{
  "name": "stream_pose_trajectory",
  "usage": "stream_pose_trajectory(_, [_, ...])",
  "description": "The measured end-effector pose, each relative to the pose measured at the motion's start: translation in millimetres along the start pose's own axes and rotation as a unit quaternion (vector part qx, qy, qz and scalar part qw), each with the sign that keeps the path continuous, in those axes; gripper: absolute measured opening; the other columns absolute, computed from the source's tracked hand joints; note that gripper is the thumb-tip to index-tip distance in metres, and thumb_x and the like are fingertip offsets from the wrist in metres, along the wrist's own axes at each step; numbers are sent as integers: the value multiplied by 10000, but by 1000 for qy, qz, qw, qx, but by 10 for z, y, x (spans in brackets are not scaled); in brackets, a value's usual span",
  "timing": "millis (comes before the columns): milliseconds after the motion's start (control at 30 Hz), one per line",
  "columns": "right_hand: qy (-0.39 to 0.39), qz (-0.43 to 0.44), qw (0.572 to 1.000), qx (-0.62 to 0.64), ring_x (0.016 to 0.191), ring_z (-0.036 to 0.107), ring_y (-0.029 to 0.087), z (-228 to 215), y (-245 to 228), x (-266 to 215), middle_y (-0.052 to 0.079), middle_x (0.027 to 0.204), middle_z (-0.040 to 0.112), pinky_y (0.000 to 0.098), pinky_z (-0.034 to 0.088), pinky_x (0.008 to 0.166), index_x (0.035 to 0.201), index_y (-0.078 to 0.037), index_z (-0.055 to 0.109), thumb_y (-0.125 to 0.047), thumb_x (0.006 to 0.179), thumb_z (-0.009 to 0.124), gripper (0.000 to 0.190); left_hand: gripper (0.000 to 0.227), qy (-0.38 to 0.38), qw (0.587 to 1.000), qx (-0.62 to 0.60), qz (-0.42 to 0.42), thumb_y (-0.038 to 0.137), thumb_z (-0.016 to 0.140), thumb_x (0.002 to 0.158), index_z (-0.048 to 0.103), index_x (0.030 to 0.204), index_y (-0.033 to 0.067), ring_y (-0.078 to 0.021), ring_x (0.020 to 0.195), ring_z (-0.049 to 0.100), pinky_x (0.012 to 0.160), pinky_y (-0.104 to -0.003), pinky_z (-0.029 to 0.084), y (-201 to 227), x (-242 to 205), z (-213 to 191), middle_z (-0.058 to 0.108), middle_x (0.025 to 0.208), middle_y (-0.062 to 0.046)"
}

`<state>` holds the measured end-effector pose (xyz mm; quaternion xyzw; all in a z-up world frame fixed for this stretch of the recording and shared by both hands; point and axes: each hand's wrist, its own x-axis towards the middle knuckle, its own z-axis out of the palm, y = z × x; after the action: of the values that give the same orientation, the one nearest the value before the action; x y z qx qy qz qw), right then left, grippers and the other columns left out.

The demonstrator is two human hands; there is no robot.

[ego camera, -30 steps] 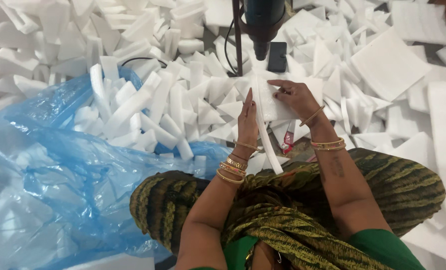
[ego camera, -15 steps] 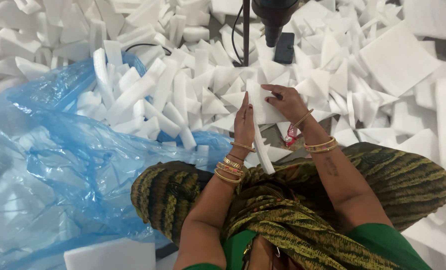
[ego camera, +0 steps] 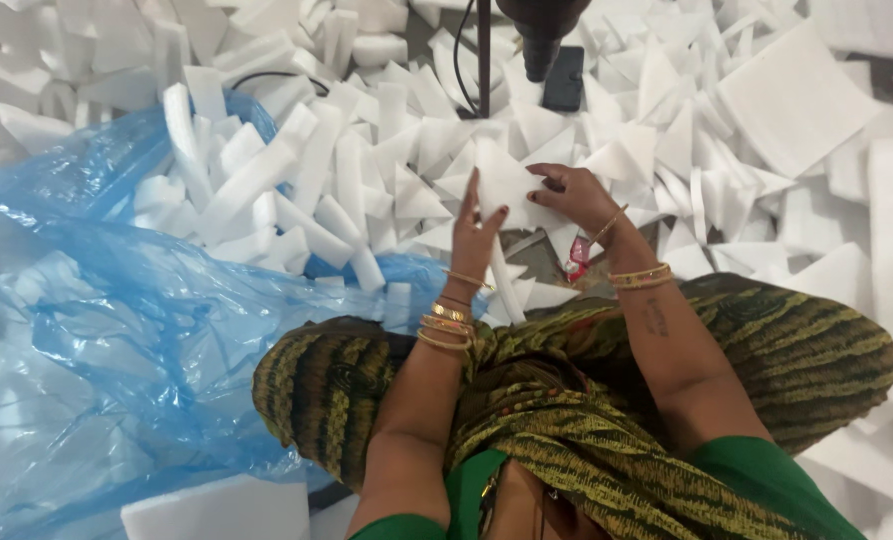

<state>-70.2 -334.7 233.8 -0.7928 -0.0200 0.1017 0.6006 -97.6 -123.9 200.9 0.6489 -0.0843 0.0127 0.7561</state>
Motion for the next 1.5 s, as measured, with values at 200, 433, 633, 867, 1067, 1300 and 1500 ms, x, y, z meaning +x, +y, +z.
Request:
stream_pose_trajectory(200, [-10,-48,998,30,958,660,119,49,171,78,44,1092,727,262,553,816,1161,-72,709,-23,852,788,323,592,113,991,58,-43,225,579,1040,398,1602,176,-243,1246,612,1022,-353,503,-464,228,-326,557,1509,-187])
stream_pose_trajectory(433, [54,-331,923,-188,1401,430,324,321,53,-1,82,1328,532,435,408,1147,970,-167,747,62,621,868,435,599,99,946,-293,-102,205,586,1015,398,1572,86,-250,1132,594,980,-421,548,-916,374,-660,530,1363,-156])
stream_pose_trajectory(633, [122,-236,953,-143,1405,411,342,452,504,202,142,1424,477,425,402,1148,1201,-97,693,32,668,838,568,608,162,943,-283,-67,152,603,962,399,1519,20,-235,1039,620,915,-389,556,-547,426,-619,546,1297,-80])
stream_pose_trajectory(867, [68,57,981,-172,931,695,247,386,1912,773,142,1062,754,372,563,883,1202,-72,735,-157,867,794,350,700,246,926,-285,-28,-13,634,909,395,1566,6,-183,948,549,879,-334,501,-364,544,-676,556,1097,-113])
stream_pose_trajectory(1067, [-33,161,986,-39,942,707,185,904,1952,1061,79,1090,768,327,579,796,1159,-91,748,-217,856,756,328,673,256,924,-284,7,-37,625,896,413,1535,-12,-194,1126,556,1026,-322,460,-490,567,-726,569,1324,-114])
stream_pose_trajectory(1300, [-140,-52,934,-324,869,703,285,1222,1855,1285,171,1049,770,365,556,745,1146,-47,750,-190,978,597,269,629,264,951,-158,14,-4,655,912,468,1512,-20,-194,1362,476,1122,-293,377,-446,553,-649,492,1540,-165])
stream_pose_trajectory(1500, [-65,-60,913,-398,884,730,338,1180,1864,1279,147,1003,770,420,571,766,1004,-103,762,-220,916,622,202,619,255,953,-164,18,8,659,922,462,1509,-3,-199,1440,432,1144,-301,363,-358,539,-593,446,1585,-159])
